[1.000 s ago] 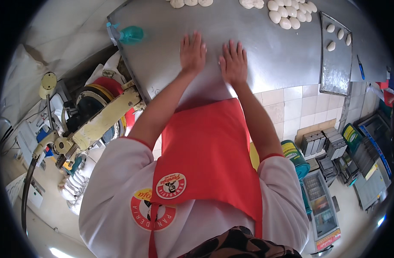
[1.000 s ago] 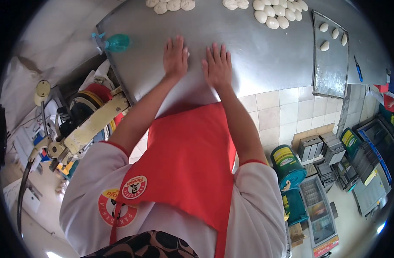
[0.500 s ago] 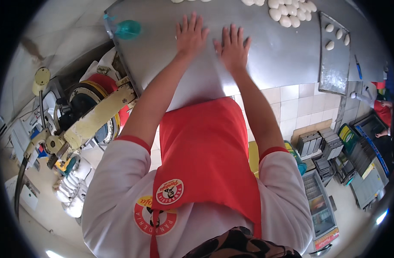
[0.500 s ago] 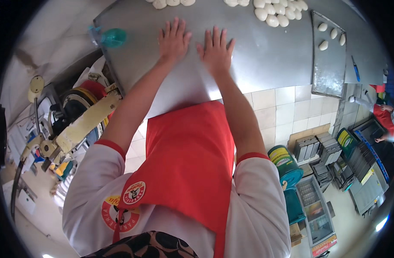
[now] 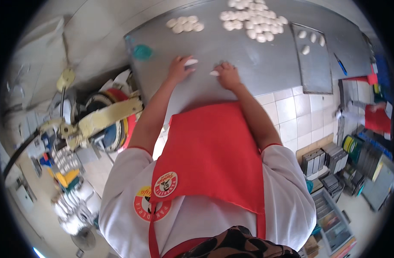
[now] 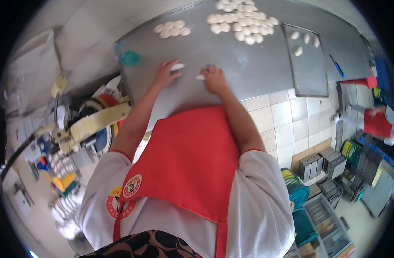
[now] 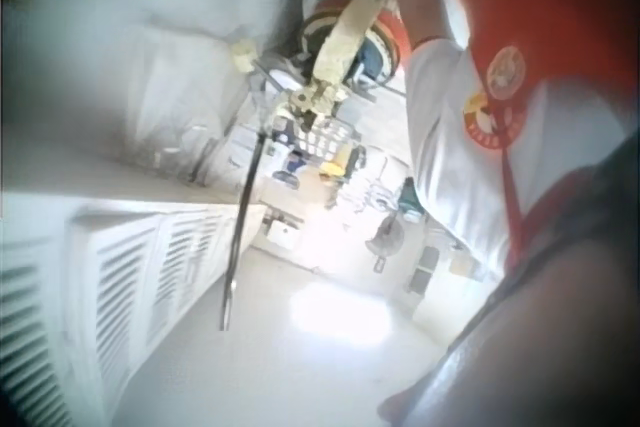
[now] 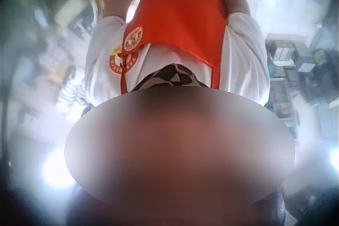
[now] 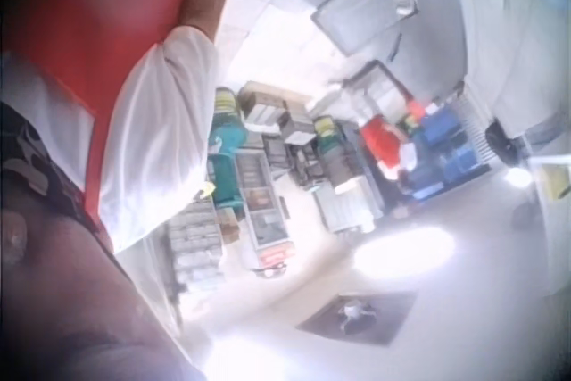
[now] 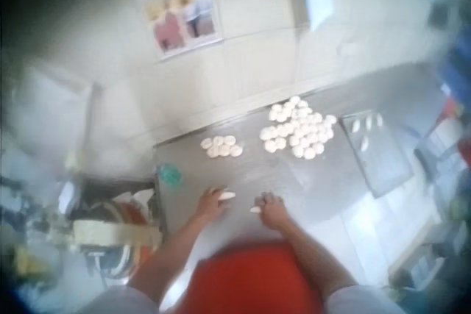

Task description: The person shapes pieces of dough into oval rolls by hand on a metal table, arranges them on a baking tray, and uses a scoring blade to make diagonal cuts on the top of each roll. The person also sprays the table with a bottle and moves a tray of shaped dough.

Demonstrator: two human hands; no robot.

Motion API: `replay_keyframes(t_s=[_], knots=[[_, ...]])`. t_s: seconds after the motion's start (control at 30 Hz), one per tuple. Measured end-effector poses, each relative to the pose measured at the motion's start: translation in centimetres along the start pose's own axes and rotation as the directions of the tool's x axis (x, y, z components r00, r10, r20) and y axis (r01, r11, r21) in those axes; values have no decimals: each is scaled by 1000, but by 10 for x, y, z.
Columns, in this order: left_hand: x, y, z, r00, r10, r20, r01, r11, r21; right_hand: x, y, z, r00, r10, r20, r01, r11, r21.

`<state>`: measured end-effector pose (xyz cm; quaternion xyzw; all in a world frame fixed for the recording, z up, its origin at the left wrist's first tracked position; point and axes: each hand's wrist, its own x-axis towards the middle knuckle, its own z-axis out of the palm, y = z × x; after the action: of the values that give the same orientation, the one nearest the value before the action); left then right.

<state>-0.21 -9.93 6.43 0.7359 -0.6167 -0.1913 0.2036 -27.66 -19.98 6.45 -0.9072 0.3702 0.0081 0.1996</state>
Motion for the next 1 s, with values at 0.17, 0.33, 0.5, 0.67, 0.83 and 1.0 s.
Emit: replay_keyframes(t_s=[0.17,0.33,0.5,0.67,0.83,1.0], knots=[[-17,5,25,971,-149,-189,177,974,141,-23,54,-16,980,192,-55,-150,889,433],[4,19,46,918,-311,-247,359,916,180,-58,205,-81,739,595,-316,-182,628,756],[66,150,93,826,-517,-226,489,855,-171,-72,389,-177,481,775,-410,-410,612,676],[206,342,147,945,-325,-16,312,919,-241,-32,522,-252,405,629,-664,-452,769,452],[341,502,200,991,-37,127,66,969,-239,-5,610,-225,440,677,-590,-600,711,368],[423,560,274,994,91,52,-83,987,-138,-46,592,-243,263,843,-469,-464,536,705]])
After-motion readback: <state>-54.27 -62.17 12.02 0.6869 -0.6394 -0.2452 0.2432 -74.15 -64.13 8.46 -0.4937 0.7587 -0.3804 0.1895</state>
